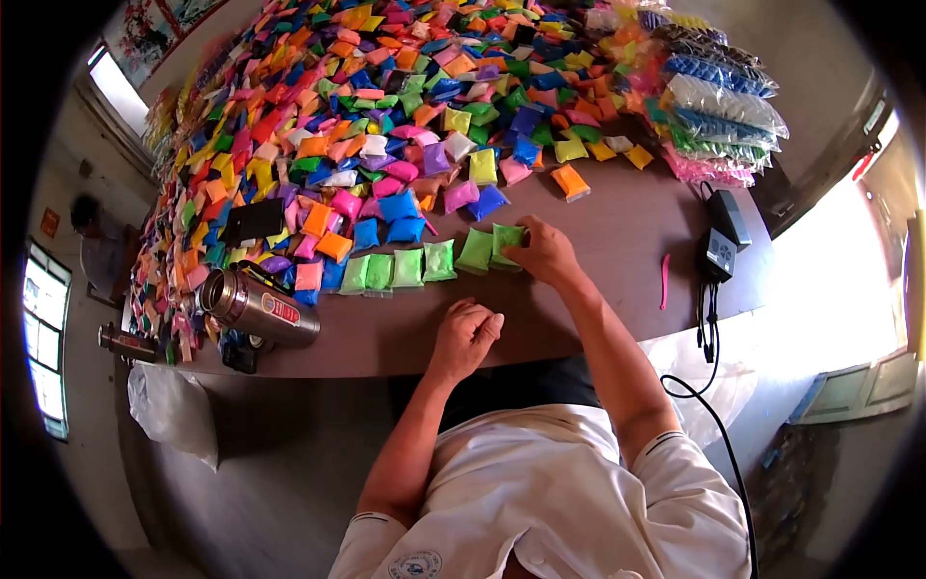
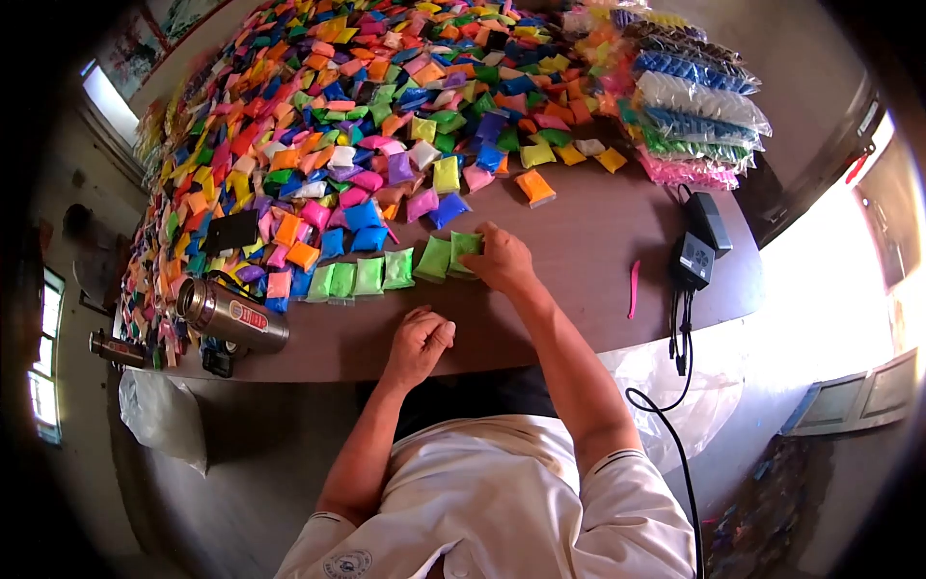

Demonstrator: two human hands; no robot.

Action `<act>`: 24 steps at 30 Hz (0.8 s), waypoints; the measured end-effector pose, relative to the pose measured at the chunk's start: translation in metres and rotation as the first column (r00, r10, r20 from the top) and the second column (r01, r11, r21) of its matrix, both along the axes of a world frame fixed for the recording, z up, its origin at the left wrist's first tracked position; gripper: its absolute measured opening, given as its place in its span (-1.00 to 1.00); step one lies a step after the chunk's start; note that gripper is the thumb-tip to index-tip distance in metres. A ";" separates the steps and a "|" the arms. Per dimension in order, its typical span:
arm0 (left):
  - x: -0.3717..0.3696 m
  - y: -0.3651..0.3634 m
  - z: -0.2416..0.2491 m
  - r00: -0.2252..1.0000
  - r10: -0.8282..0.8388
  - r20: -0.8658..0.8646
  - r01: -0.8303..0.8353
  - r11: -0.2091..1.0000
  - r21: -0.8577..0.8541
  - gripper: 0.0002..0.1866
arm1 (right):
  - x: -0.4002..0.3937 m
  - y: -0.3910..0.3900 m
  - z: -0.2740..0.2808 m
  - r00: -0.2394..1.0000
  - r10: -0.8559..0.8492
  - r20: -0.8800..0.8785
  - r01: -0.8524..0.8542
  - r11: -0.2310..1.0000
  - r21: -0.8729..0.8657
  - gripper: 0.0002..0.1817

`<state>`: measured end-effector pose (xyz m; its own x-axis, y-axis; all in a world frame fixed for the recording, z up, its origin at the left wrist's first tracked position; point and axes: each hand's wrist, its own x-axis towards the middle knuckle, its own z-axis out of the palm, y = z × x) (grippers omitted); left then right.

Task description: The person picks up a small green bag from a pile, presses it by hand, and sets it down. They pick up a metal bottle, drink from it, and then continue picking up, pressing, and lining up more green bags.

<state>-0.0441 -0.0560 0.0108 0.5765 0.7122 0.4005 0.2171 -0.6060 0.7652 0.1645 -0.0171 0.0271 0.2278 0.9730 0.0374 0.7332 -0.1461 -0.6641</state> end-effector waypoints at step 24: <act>-0.002 -0.001 -0.006 0.999 0.031 -0.017 -0.030 0.999 0.035 -0.69 | -0.028 0.010 0.000 0.934 0.250 0.256 -0.309 0.924 0.225 -0.56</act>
